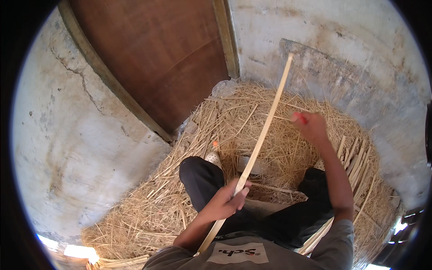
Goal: The person sits on a bed of straw and uses a red utility knife to shave the surface of a long bamboo stick. They rotate the stick and scrape along its length to remove the outer layer, then switch to a machete to split the stick lengthwise.
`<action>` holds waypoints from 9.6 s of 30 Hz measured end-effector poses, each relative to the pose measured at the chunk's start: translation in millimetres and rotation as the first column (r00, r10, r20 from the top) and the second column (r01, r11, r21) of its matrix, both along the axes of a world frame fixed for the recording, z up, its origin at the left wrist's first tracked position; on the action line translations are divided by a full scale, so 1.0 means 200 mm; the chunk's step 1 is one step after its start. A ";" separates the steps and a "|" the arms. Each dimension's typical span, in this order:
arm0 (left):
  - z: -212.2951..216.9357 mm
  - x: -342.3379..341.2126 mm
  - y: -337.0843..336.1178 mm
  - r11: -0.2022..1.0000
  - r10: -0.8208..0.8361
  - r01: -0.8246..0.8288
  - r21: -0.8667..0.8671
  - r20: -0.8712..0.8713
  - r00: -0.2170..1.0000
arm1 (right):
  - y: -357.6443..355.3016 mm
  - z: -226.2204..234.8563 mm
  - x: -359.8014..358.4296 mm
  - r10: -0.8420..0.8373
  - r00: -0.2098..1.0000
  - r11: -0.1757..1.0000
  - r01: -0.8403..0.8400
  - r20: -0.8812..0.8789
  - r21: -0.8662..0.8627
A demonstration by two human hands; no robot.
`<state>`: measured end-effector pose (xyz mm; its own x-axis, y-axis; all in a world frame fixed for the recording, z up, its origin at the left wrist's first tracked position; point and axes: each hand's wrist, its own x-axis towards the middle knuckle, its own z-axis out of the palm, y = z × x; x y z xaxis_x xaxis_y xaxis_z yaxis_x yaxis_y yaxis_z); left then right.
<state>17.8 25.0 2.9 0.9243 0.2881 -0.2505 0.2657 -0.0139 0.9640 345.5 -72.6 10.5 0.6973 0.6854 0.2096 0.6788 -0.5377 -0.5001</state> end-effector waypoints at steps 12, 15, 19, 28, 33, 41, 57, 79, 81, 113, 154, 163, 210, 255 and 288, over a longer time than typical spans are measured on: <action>-0.02 0.12 -0.05 0.985 0.119 -0.141 0.102 0.195 0.973 | 0.09 -0.13 -0.39 0.342 0.777 0.878 -0.464 0.529 0.115; 0.00 0.12 -0.05 0.971 0.114 -0.152 0.187 0.198 0.974 | 0.10 -0.10 -0.32 0.292 0.800 0.902 -0.413 0.524 0.129; -0.03 0.12 -0.06 0.969 0.117 -0.164 0.187 0.239 0.964 | 0.09 -0.11 -0.40 0.379 0.825 0.888 -0.452 0.418 0.088; -0.02 0.11 -0.08 0.937 0.112 -0.165 0.308 0.183 0.977 | 0.13 -0.11 -0.26 0.285 0.772 0.929 -0.368 0.568 0.034; 0.00 0.00 -0.13 0.976 0.074 -0.092 0.199 0.095 0.993 | 0.11 -0.02 -0.07 0.084 0.957 0.996 -0.085 0.277 -0.009; 0.03 0.08 -0.05 0.805 0.198 -0.248 0.539 0.151 0.969 | 0.10 -0.09 -0.49 0.423 0.790 0.861 -0.503 0.443 0.075; 0.00 0.04 -0.09 0.633 0.165 -0.225 0.741 0.154 0.974 | 0.12 -0.16 -0.28 0.314 0.888 0.945 -0.325 0.336 -0.024; -0.04 -0.03 -0.09 0.491 0.184 -0.188 0.850 0.110 0.977 | 0.11 -0.23 -0.53 0.421 0.882 0.903 -0.387 0.210 -0.186; -0.02 -0.02 -0.09 0.490 0.187 -0.207 0.847 0.130 0.974 | 0.17 -0.19 -0.35 0.292 0.942 0.948 -0.262 0.166 -0.183; -0.02 -0.26 -0.19 0.640 -0.004 -0.005 0.769 0.010 1.000 | 0.07 -0.21 0.25 -0.221 0.929 0.971 0.238 0.297 -0.019; 0.01 0.00 -0.16 0.971 0.174 -0.146 -0.189 0.142 0.974 | 0.04 -0.15 -0.32 0.268 0.899 0.952 -0.302 0.347 0.047; 0.02 -0.04 -0.21 0.983 0.109 -0.091 -0.159 0.109 0.988 | 0.05 -0.14 -0.11 0.052 0.942 0.991 -0.090 0.332 0.101; -0.04 -0.10 -0.14 0.957 0.135 -0.165 0.239 0.138 0.981 | 0.05 -0.08 -0.20 0.236 0.850 0.954 -0.295 0.471 0.055; 0.01 -0.13 -0.16 0.795 0.186 -0.251 0.553 0.172 0.968 | 0.04 -0.17 -0.32 0.280 0.881 0.946 -0.321 0.383 0.046; 0.05 -0.14 -0.22 0.708 0.087 -0.164 0.687 0.145 0.986 | 0.05 -0.13 -0.04 0.041 0.959 0.988 -0.081 0.281 0.133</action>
